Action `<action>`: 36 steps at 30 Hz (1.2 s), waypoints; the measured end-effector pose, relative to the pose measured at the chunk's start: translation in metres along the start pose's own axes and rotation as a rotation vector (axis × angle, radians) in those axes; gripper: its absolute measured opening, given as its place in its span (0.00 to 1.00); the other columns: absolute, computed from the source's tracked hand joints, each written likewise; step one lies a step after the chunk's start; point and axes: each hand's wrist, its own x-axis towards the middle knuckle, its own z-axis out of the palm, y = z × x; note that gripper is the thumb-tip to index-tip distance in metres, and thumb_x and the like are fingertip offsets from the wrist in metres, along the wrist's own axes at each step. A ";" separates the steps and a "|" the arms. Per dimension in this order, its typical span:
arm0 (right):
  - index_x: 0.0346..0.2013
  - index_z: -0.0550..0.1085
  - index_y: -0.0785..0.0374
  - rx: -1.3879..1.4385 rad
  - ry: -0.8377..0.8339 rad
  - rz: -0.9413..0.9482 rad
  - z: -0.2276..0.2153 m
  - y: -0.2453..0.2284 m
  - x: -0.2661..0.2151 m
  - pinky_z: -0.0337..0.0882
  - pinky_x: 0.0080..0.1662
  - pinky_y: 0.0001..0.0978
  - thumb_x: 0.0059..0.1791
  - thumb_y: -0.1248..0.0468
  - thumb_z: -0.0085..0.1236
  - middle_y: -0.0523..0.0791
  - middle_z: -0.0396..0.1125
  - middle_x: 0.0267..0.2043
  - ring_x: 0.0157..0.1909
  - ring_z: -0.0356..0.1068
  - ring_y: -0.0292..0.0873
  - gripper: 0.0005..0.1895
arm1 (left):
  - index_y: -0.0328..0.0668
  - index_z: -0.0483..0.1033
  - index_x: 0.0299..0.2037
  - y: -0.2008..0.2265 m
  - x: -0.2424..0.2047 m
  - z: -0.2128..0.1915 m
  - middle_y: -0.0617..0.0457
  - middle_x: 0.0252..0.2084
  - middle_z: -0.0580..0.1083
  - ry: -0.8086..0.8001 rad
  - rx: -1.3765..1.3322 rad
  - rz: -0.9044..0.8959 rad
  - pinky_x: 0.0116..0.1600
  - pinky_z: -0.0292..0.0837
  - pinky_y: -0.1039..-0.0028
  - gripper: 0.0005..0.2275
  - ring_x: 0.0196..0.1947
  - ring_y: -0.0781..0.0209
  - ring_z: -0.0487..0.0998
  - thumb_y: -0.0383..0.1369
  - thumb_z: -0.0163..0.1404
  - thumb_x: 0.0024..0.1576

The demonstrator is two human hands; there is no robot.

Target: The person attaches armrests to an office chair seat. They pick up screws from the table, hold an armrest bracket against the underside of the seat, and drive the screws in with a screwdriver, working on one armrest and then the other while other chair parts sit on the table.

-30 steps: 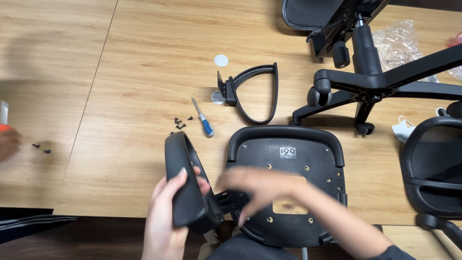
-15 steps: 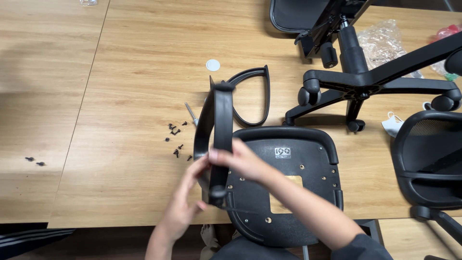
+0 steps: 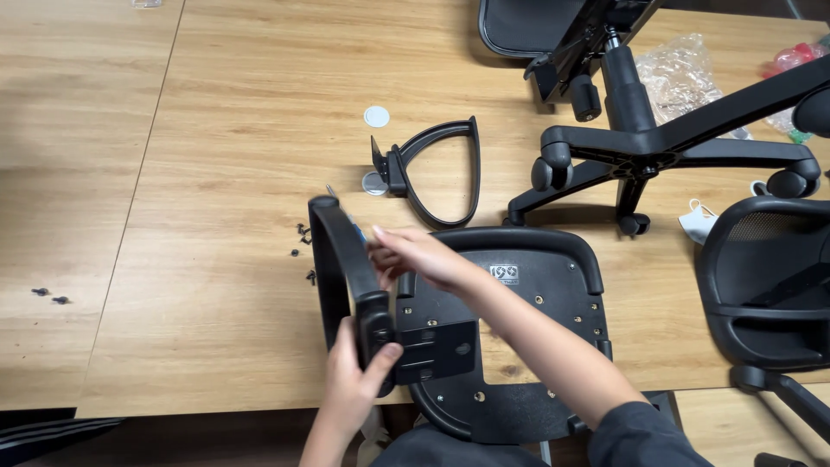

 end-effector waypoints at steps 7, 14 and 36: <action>0.38 0.79 0.64 -1.117 0.239 -0.055 -0.078 0.106 -0.023 0.74 0.43 0.39 0.51 0.51 0.60 0.48 0.75 0.35 0.37 0.76 0.47 0.17 | 0.33 0.72 0.51 -0.019 -0.003 -0.018 0.55 0.38 0.73 0.057 -0.340 -0.059 0.47 0.70 0.76 0.19 0.39 0.67 0.72 0.42 0.53 0.58; 0.50 0.74 0.65 -1.464 0.370 -0.305 -0.118 0.102 0.004 0.66 0.57 0.46 0.36 0.49 0.73 0.52 0.68 0.52 0.57 0.65 0.55 0.34 | 0.32 0.74 0.46 -0.023 0.000 -0.015 0.53 0.36 0.74 0.037 -0.298 -0.142 0.44 0.70 0.74 0.18 0.37 0.66 0.73 0.42 0.54 0.58; 0.41 0.83 0.63 -1.318 0.117 0.309 -0.156 0.058 0.036 0.75 0.49 0.38 0.26 0.43 0.77 0.50 0.78 0.39 0.44 0.78 0.50 0.37 | 0.34 0.75 0.43 -0.031 0.001 -0.010 0.51 0.35 0.77 0.046 -0.270 -0.208 0.45 0.73 0.75 0.18 0.38 0.64 0.77 0.44 0.57 0.55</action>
